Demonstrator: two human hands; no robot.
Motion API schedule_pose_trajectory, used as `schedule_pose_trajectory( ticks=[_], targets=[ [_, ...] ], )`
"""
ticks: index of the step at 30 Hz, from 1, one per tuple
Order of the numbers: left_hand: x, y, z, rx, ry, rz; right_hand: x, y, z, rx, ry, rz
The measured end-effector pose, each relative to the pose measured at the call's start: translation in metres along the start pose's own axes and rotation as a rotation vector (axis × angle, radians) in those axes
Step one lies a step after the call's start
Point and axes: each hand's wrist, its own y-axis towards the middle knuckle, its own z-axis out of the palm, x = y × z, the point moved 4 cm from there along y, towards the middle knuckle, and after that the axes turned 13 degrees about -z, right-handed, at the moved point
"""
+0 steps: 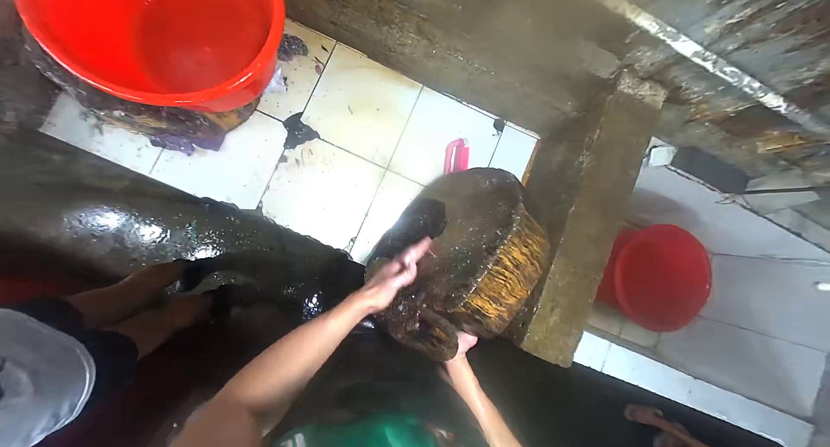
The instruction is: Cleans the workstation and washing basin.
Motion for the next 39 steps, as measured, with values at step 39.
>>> schedule_pose_trajectory(
  ticks=[39],
  targets=[
    [-0.027,0.257,0.018,-0.223,0.377,-0.070,0.211,0.132,0.023,-0.415,-2.254,-0.868]
  ],
)
